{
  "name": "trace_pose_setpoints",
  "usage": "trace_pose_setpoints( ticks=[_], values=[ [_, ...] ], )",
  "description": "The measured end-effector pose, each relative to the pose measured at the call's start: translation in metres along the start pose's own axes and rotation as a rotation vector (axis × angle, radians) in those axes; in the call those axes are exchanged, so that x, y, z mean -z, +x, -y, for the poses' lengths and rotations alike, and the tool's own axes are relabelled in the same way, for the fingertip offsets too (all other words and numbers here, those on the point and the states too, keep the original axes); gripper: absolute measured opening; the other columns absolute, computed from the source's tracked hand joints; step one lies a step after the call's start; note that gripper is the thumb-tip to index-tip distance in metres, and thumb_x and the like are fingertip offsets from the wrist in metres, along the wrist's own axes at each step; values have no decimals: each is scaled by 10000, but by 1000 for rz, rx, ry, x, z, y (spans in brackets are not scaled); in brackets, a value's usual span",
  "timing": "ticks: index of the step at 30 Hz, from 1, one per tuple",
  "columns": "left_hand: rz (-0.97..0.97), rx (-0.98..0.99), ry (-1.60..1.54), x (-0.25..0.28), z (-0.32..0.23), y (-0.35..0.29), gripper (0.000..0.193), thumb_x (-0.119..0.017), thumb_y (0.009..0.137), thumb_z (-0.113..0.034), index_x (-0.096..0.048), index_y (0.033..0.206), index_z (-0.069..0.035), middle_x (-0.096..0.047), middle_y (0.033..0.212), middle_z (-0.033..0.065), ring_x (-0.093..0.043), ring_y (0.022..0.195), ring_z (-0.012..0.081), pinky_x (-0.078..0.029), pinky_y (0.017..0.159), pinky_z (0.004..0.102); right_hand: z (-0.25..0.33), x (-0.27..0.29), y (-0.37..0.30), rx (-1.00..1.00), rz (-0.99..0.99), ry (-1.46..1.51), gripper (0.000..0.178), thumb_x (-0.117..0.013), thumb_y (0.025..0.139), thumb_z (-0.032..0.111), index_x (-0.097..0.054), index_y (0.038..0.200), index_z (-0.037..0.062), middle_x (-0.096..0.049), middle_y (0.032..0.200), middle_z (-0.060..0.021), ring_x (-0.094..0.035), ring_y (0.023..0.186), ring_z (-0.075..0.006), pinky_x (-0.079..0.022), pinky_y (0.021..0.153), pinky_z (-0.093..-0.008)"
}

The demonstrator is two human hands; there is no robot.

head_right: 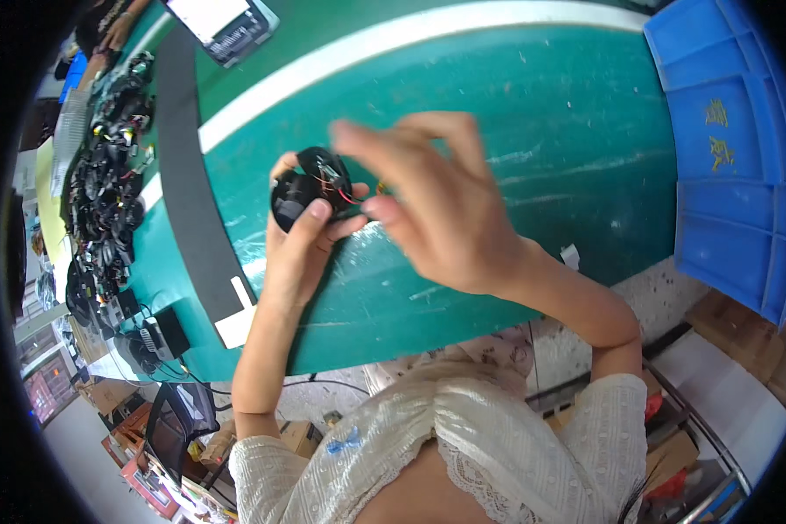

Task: The person assembles small electronic devices, likely computer mice, at a workbench. They handle internal components, connect wires, and fit parts into the device casing. The person works on multiple units sequentially, using their hands to manipulate the small parts and wires.

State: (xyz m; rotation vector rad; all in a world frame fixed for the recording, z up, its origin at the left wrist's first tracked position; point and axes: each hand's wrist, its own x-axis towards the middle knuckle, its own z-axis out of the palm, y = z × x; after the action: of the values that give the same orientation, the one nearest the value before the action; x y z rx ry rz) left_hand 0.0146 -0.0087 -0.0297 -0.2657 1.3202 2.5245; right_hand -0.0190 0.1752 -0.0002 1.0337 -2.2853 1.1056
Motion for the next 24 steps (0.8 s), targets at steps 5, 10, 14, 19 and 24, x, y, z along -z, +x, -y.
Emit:
trace_pose_setpoints(
  ticks=[5, 10, 14, 19, 24],
  values=[
    [20, -33, 66, 3, -2, 3, 621, -569, 811, -30, -231, 1313, -168, -451, 1218, 166, -527, 1080, 303, -537, 793, 394, -15, -6, 1, -346, -150, 117, 285, -492, 869, 62, -514, 1148, 10, -605, 999, -103, -476, 938, -218, -376, 839, -315],
    [132, -14, -93, 21, -11, 9, 629, -539, 808, -19, -218, 1335, -142, -412, 1274, 176, -445, 1186, 321, -448, 929, 422, -64, -61, 23, -523, -208, 421, 233, -477, 909, 103, -502, 1115, -2, -608, 945, -114, -541, 891, -175, -408, 819, -285],
    [170, 68, -438, 25, -22, 15, 609, -489, 812, 29, -236, 1338, -145, -379, 1292, 142, -463, 1151, 297, -370, 1005, 457, -112, -87, 136, -522, -3, 623, 455, -601, 853, 290, -466, 1157, -20, -580, 1033, -152, -553, 974, -215, -427, 844, -314],
    [183, -41, -400, 30, -25, 31, 680, -532, 767, 4, -251, 1365, -153, -408, 1293, 136, -426, 1184, 292, -313, 1043, 464, -167, -152, 201, -397, 108, 419, 780, -683, 770, 394, -317, 1239, -111, -465, 1196, -229, -442, 1154, -274, -370, 964, -362],
    [173, -73, -533, 50, -40, 26, 764, -523, 726, 36, -222, 1397, -175, -412, 1280, 125, -395, 1190, 272, -234, 1083, 491, -152, -183, 203, -361, 138, 798, 685, -699, 770, 239, -299, 1224, -82, -464, 1170, -179, -456, 1109, -204, -368, 950, -307]
  ],
)
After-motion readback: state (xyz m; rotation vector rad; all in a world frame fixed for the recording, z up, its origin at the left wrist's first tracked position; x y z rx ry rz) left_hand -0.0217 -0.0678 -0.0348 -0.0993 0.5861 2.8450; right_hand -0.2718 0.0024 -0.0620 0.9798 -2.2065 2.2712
